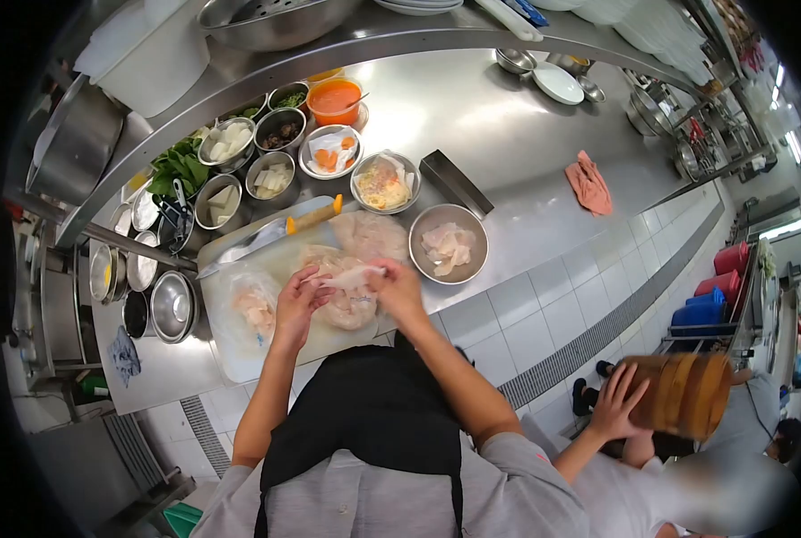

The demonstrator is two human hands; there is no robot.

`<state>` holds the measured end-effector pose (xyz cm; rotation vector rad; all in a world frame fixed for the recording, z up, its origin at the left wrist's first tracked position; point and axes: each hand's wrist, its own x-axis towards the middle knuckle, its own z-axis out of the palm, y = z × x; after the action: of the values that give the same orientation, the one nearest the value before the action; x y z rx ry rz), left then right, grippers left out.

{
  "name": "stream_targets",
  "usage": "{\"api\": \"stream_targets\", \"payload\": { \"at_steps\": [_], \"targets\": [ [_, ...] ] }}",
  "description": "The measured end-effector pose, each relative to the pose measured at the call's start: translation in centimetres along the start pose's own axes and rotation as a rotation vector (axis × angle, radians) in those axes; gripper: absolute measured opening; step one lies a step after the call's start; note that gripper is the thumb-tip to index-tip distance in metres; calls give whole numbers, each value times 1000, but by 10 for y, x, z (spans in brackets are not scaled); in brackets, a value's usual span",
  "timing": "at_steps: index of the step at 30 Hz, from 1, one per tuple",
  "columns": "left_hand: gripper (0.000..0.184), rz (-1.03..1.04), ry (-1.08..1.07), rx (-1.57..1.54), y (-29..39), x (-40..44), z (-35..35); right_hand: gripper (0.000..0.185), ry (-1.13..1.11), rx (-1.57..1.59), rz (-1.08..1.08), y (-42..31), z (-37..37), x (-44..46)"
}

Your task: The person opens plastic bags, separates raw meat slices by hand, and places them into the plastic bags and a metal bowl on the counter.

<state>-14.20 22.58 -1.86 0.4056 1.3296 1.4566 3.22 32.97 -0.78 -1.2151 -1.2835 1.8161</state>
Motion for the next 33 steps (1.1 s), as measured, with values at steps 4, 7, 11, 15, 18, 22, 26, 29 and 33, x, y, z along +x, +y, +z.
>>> {"api": "stream_targets", "payload": {
  "at_steps": [4, 7, 11, 15, 18, 22, 26, 29, 33],
  "targets": [
    [32, 234, 28, 394, -23, 19, -10, 19, 132, -170, -122, -12, -67, 23],
    [39, 331, 102, 905, -15, 15, -6, 20, 147, -230, -151, -28, -104, 39],
    [43, 337, 131, 1034, -17, 13, 0, 28, 88, -143, 30, -31, -135, 60],
    [36, 368, 140, 1157, -15, 11, 5, 26, 492, -1062, -153, -14, -146, 55],
    [33, 344, 131, 1174, -18, 14, 1, 25, 494, -928, -297, -11, -153, 52],
    [30, 319, 109, 1195, -15, 17, 1, 25, 156, -1326, -320, -8, -151, 48],
    [30, 364, 94, 1263, -22, 20, -3, 23, 159, -1551, -380, 0, -146, 55],
    [29, 394, 99, 1250, -20, 17, 0, 17, 163, -1612, -442, 0, -150, 57],
    [30, 372, 79, 1205, -15, 12, 0, 16, 84, -1521, -500, -14, -157, 50]
  ]
}}
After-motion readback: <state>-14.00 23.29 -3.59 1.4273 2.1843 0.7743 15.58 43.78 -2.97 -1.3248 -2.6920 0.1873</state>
